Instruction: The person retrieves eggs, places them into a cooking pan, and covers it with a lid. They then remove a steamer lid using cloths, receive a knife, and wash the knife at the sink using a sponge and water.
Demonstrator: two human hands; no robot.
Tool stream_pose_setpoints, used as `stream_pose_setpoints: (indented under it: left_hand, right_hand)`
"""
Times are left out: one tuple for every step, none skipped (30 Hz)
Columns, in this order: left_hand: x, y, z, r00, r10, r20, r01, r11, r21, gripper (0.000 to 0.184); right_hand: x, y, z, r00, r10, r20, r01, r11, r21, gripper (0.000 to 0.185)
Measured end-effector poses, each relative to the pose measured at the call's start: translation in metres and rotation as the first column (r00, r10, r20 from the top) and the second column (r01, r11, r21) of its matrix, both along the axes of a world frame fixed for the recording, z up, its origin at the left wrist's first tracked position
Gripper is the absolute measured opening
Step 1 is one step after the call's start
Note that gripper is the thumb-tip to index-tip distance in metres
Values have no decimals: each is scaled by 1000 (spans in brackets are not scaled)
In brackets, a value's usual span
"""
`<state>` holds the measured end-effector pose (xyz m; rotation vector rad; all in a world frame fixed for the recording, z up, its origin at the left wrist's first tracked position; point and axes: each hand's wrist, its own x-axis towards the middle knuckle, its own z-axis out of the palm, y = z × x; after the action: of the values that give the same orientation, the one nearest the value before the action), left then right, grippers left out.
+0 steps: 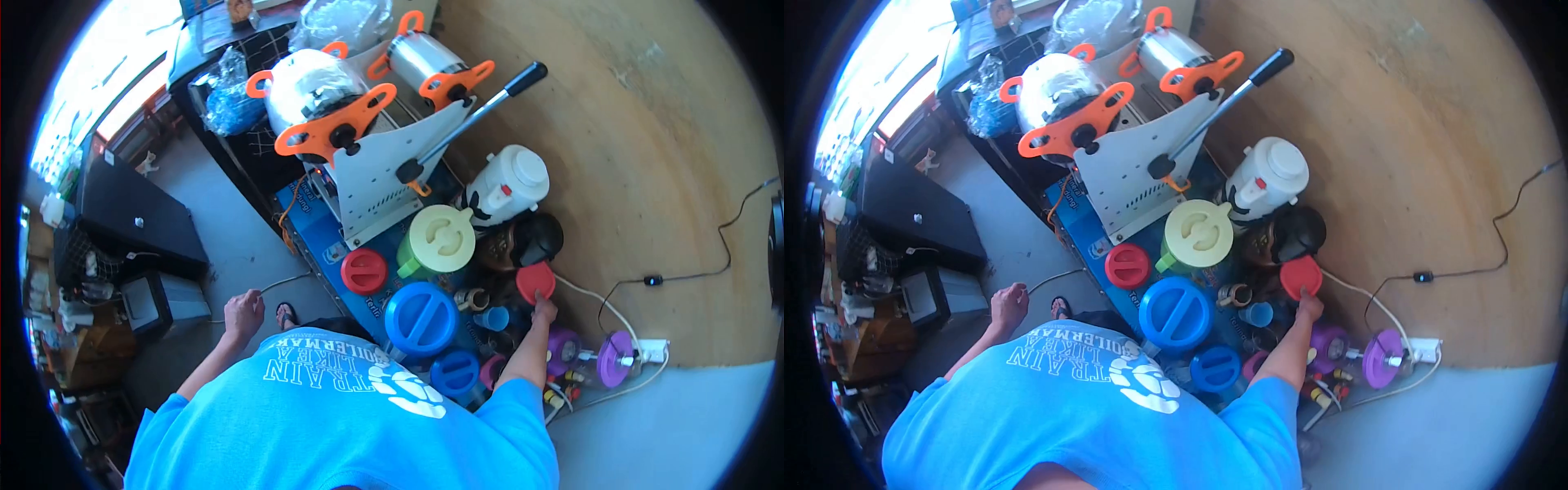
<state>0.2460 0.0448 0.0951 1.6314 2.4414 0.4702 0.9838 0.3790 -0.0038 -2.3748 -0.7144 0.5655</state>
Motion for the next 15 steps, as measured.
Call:
stream_pose_setpoints:
  left_hand:
    - [2, 6, 4, 1000, -10, 3, 9, 998, 67, 13]
    - [5, 6, 9, 999, -32, 7, 31, 998, 51, 13]
    - [6, 11, 14, 999, -42, -8, 43, 996, 74, 13]
    - [9, 13, 20, 999, -48, -22, 50, 994, 96, 14]
    - [9, 17, 25, 998, -56, -28, 59, 993, 105, 14]
    - [8, 19, 30, 995, -72, 65, 65, 992, 105, 15]
    - [7, 18, 33, 983, -90, 159, 75, 992, 101, 16]
    - [6, 20, 33, 983, -104, 152, 88, 991, 105, 16]
    - [5, 18, 32, 967, -150, 205, 133, 986, 97, 16]
    - [7, 17, 32, 946, -192, 260, 175, 981, 88, 16]
    - [10, 15, 33, 932, -211, 295, 201, 977, 64, 14]
    - [11, 14, 33, 932, -213, 293, 205, 977, 59, 14]
    - [13, 13, 33, 907, -278, 317, 298, 954, -17, 14]
    - [13, 11, 33, 874, -340, 348, 392, 915, -91, 13]
    - [9, 8, 19, 849, -406, 340, 462, 881, -103, 14]
  right_hand:
    - [22, 8, -23, 990, 70, 122, -60, 995, -85, 46]
    - [11, -2, -12, 991, 50, 124, -38, 994, -102, 46]
    - [-12, -5, 12, 1000, -28, 11, 29, 998, -54, 43]
    - [-25, -13, 29, 990, -98, -103, 98, 995, -12, 41]
    - [-17, -10, 21, 988, -106, -109, 106, 994, -4, 41]
    - [-16, -9, 17, 990, -80, -114, 78, 997, -28, 45]
    - [-20, -13, 20, 991, -58, -119, 51, 997, -55, 49]
    - [-24, -15, 23, 990, -70, -126, 64, 997, -50, 49]
    - [-28, -17, 25, 954, -139, -265, 145, 989, 3, 52]
    - [-25, -17, 22, 897, -193, -399, 229, 972, 45, 55]
    - [-22, -15, 19, 894, -197, -401, 235, 971, 45, 55]
    - [-19, -15, 15, 836, -179, -519, 279, 952, 122, 53]
    - [-22, -15, 16, 766, -143, -627, 330, 924, 192, 52]
    - [-24, -17, 17, 763, -150, -628, 336, 923, 187, 52]
    - [-25, -17, 18, 762, -161, -627, 357, 913, 199, 50]
